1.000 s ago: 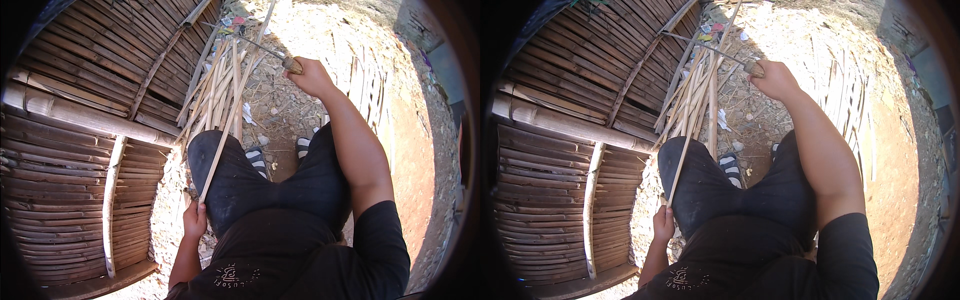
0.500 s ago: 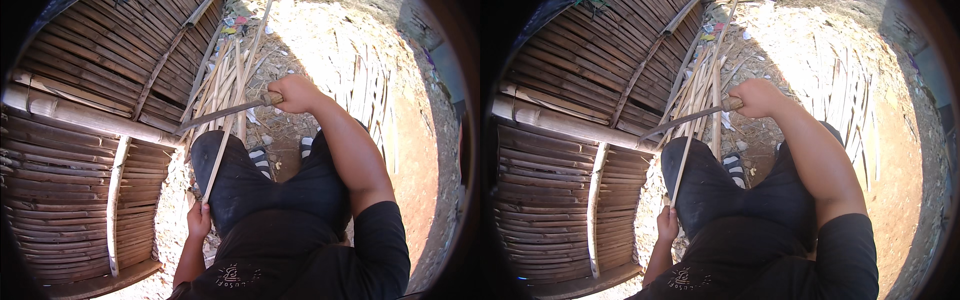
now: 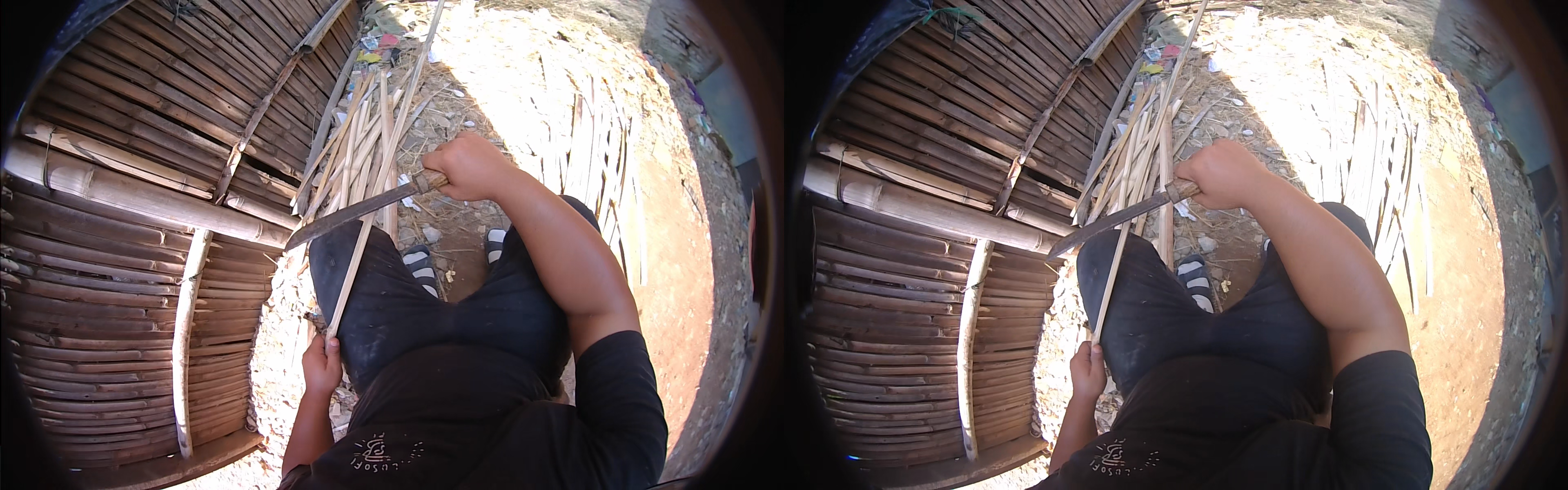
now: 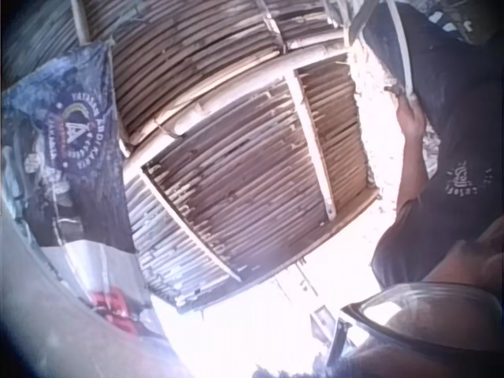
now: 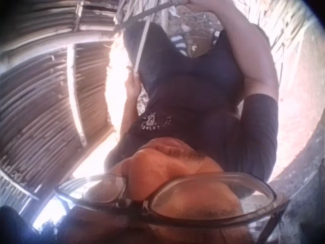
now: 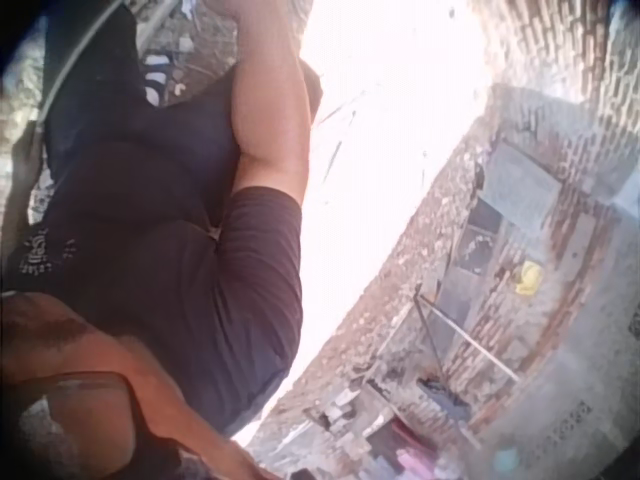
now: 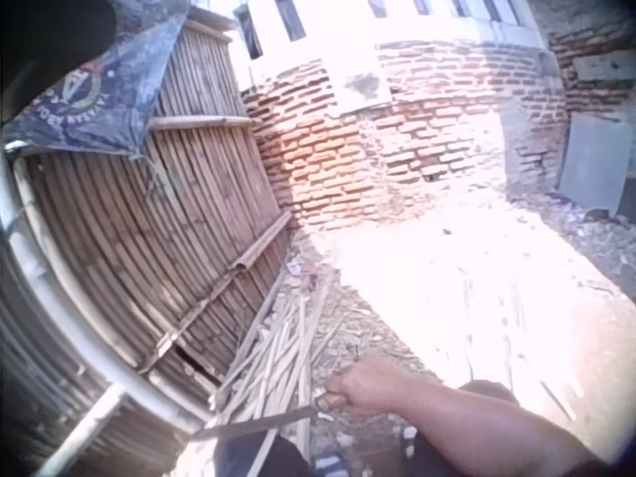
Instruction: The person splits thin bamboo strips with a knife while holding them against their lap.
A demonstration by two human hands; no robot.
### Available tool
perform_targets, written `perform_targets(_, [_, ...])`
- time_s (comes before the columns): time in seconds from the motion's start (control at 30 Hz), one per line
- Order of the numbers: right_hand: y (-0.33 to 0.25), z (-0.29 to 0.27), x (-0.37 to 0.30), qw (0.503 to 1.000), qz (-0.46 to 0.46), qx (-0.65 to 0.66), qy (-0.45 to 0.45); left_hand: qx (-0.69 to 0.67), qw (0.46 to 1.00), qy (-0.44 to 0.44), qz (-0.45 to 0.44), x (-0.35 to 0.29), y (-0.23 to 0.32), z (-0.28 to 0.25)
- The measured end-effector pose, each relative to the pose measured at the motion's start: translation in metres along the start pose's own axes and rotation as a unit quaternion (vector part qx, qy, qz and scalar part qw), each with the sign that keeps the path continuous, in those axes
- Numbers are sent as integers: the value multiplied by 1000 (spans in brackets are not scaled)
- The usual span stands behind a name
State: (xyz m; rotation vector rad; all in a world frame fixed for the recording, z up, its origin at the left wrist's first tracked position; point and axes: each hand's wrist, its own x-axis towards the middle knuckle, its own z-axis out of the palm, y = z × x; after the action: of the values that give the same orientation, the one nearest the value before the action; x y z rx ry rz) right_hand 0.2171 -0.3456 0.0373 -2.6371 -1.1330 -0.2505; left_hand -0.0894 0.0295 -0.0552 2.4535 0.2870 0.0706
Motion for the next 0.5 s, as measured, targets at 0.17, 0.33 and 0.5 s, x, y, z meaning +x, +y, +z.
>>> perform_targets(0.17, [-1, -9, 5, 998, 67, -8, 15, -11, 1000, -5, -4, 1, 5, -3])
perform_targets(0.33, [41, -21, -7, 913, 369, 126, 121, 18, 1000, -12, 2, 3, 7, -3])
perform_targets(0.5, [47, -20, -14, 912, 369, 126, 131, 13, 1000, -7, 15, 3, 10, -1])
